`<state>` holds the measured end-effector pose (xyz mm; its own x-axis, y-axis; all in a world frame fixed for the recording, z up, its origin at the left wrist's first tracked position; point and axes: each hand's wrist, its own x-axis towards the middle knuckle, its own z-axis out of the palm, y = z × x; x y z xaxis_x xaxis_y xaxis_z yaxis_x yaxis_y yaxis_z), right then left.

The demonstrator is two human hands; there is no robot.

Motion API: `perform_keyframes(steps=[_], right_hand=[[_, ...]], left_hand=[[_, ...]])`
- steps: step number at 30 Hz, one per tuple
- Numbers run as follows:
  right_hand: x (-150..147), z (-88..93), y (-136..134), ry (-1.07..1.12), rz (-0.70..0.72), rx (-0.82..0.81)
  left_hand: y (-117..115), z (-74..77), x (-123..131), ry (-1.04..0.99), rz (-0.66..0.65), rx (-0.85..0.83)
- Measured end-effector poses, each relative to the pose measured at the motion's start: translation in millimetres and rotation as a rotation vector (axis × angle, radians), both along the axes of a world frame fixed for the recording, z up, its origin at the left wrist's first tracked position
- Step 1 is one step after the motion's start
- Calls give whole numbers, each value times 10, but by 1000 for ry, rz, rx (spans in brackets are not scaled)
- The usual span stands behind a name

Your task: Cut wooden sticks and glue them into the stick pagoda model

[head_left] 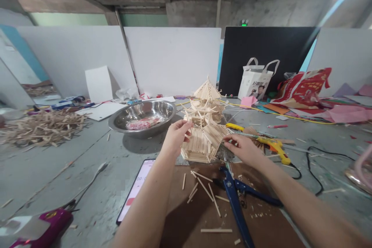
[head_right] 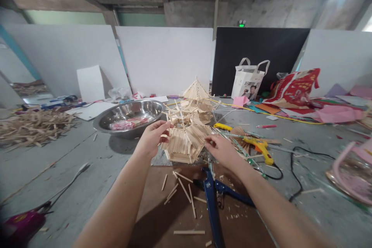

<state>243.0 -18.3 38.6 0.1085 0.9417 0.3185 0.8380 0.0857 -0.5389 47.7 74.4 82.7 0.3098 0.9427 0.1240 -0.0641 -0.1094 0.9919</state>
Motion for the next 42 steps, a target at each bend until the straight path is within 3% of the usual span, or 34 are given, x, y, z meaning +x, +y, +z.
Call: perform_keyframes(steps=[7,15,31,42], right_hand=[[-107,102,319,112,-25,138],[-104,106,667,140,-66,167],[-110,66,762,59,-72,166],[-105,83,939,199,-28,167]], left_hand=[[42,-37,19,-67,-28,-39],[17,-21,22,-101,-43,-67],[-9,-15,61,-103,-83,-77],[-31,-5,68,-44,-110,-100]])
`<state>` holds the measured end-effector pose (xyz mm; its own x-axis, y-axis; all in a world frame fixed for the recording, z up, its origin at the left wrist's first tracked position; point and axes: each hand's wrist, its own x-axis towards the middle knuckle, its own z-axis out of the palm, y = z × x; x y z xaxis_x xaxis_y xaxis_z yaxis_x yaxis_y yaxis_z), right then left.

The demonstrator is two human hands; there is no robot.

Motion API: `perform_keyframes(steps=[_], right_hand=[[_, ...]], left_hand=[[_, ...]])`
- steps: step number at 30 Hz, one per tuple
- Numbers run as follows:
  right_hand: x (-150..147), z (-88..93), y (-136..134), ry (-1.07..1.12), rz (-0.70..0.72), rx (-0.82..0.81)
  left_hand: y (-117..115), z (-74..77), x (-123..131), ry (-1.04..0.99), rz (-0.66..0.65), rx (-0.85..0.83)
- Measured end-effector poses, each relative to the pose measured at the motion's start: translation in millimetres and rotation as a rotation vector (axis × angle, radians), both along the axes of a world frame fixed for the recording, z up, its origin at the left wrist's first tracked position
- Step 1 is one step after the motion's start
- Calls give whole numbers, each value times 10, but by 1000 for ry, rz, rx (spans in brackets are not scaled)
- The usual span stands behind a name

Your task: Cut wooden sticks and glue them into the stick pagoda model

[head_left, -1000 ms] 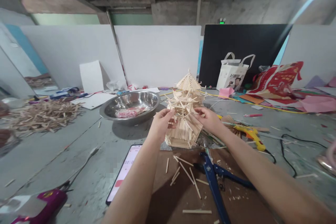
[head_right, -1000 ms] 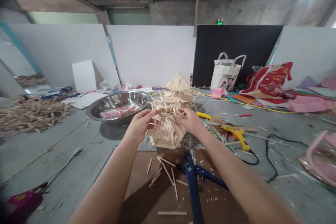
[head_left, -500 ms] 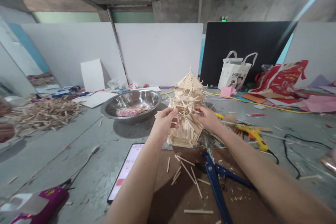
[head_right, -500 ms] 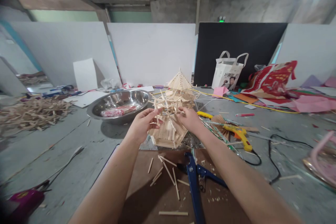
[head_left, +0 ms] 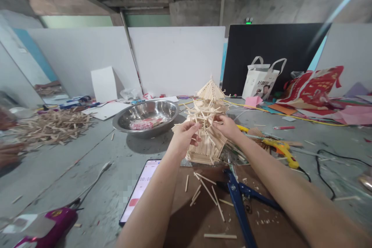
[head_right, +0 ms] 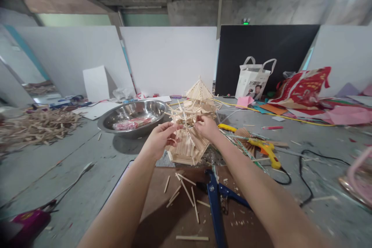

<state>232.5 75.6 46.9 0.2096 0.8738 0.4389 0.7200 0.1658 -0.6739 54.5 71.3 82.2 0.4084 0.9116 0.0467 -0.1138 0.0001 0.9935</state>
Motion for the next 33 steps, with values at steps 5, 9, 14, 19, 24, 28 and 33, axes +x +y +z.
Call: perform_keyframes(steps=[5,9,14,19,24,28,33], right_hand=[[-5,-14,53,36,72,55],[-8,-46,21,48,89,108],[-24,-78,-39,67,70,143],[-53,-89,-71,76,41,173],[-100,-117,-109,69,2,221],[-133,-130,-155,0,-25,269],[-167,-120,-223,-73,-38,311]], left_hand=[[-6,6,-7,49,-18,10],[-37,27,-6,50,-20,22],[-95,68,-4,74,-15,87],[-149,118,-4,64,19,129],[-158,134,3,27,118,134],[-150,124,0,17,99,158],[-178,139,-9,142,122,218]])
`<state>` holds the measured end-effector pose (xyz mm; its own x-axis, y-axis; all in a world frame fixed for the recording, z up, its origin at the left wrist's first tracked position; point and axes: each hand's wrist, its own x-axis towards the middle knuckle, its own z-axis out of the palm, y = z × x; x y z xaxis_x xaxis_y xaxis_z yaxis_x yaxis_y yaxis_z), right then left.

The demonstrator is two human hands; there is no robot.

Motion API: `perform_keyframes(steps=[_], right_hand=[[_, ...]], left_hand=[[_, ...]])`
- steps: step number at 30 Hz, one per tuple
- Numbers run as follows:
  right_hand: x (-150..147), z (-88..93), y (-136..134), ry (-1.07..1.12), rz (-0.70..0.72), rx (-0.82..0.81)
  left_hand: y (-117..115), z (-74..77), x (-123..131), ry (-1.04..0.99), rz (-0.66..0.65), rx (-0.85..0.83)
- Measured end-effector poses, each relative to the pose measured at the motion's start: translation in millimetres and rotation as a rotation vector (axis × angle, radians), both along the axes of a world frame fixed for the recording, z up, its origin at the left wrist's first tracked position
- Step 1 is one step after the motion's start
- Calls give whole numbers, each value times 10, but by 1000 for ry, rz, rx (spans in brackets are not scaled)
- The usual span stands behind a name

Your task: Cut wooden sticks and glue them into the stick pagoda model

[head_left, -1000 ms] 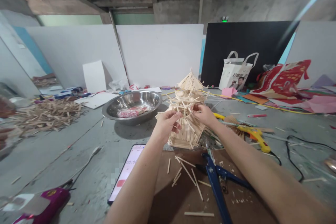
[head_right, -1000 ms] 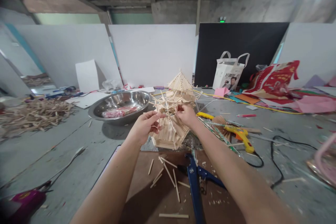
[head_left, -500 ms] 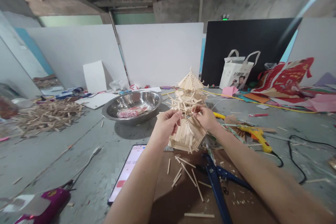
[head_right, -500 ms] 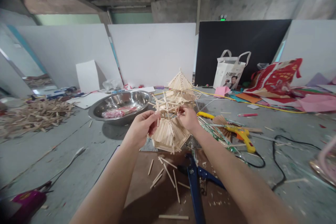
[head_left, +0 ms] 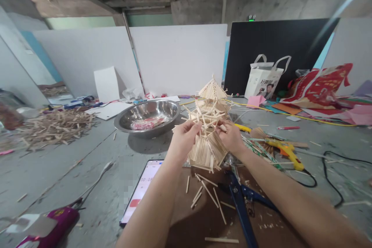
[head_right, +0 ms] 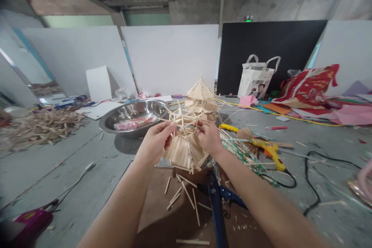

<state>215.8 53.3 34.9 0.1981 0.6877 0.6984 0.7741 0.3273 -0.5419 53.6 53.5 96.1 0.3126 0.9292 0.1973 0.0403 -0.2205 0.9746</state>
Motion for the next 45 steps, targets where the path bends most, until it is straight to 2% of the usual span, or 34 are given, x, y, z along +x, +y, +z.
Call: perform_keyframes(steps=[5,11,23,31,38,41,43,45], right_hand=[[-23,-9,-55,-66,-22,31],[-43,-25,-97,-123,-41,49],[-93,24,-197,-162,-56,29],[-72,27,-161,-132,-38,30],[74,38,39,68,54,-131],[151,67,74,136,150,-172],[233,102,91,261,256,-248],[347,136,131,454,301,-373]], left_hand=[[-57,35,1,107,6,154],[-107,49,12,182,98,281],[-193,63,40,354,242,420],[-183,61,37,302,265,420],[-119,26,10,231,224,410],[-91,7,10,222,206,398],[-74,-1,11,217,199,387],[-60,-3,10,205,197,374]])
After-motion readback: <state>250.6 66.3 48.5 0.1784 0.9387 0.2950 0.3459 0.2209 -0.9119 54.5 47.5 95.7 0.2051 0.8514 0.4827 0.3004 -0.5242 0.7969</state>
